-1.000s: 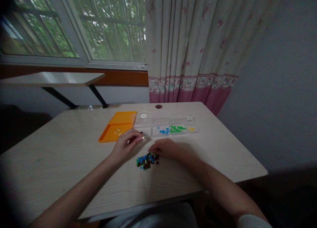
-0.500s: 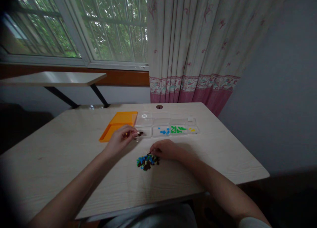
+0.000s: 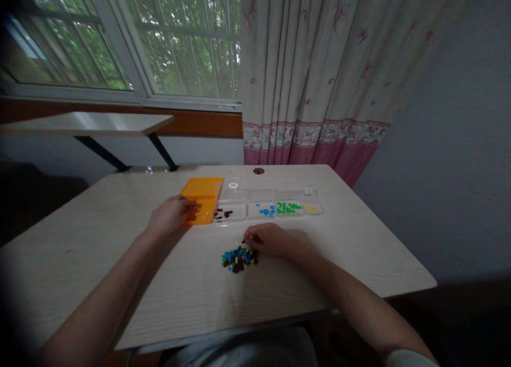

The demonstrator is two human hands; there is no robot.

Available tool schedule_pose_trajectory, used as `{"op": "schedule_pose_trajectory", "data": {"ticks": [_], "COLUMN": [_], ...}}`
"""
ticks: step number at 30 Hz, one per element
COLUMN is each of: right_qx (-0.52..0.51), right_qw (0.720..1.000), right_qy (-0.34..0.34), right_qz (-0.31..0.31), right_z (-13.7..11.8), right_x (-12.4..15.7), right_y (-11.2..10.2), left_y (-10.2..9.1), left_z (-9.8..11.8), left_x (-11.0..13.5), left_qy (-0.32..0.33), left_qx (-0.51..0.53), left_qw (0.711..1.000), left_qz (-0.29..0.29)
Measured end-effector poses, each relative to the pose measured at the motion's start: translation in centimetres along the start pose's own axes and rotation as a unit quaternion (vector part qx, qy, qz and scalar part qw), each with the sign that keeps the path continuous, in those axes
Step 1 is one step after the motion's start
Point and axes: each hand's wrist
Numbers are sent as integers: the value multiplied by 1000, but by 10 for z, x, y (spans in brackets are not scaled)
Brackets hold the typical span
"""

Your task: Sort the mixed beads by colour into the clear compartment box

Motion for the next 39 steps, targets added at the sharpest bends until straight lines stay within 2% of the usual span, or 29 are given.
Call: {"op": "schedule_pose_trajectory", "data": {"ticks": [3,6,9,12,16,25,29,32,36,39], "right_qx": [-23,-50,-71,-97,-125,-167,-149,-92,-8,32], "right_qw": [999,997,994,991,988,981,983,991,999,998], "right_qy": [-4,-8,2,13,17,14,4,-20,-40,-44], "right_qz": [23,55,84,96,94,99,109,94,35,4], "right_z": [1,5,7,6,1,1,2,2,3,4], "right_x": [0,-2,-4,-5,-6,-8,-7,-6,-6,-7], "right_y": [1,3,5,5,5,6,6,6,6,6], "left_y": [-5,-9,-10,-9,-7,-4,-5,-9,-16,-20], "left_z": [14,42,72,91,99,100,100,95,86,82], "left_x": [5,14,26,35,40,40,39,36,31,29], "left_qy": [22,111,212,276,314,319,310,264,183,150], "left_qx": [40,147,241,255,232,239,268,311,368,391], "left_qw": [998,979,944,924,917,912,907,906,897,886], "left_qz": [50,86,75,73,81,101,97,114,163,198]}}
Point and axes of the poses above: each hand's wrist, its own x-axis away from the middle knuckle, its own y-axis out of the palm, z = x × y, and after that the axes turned 7 degrees about -x, right-handed
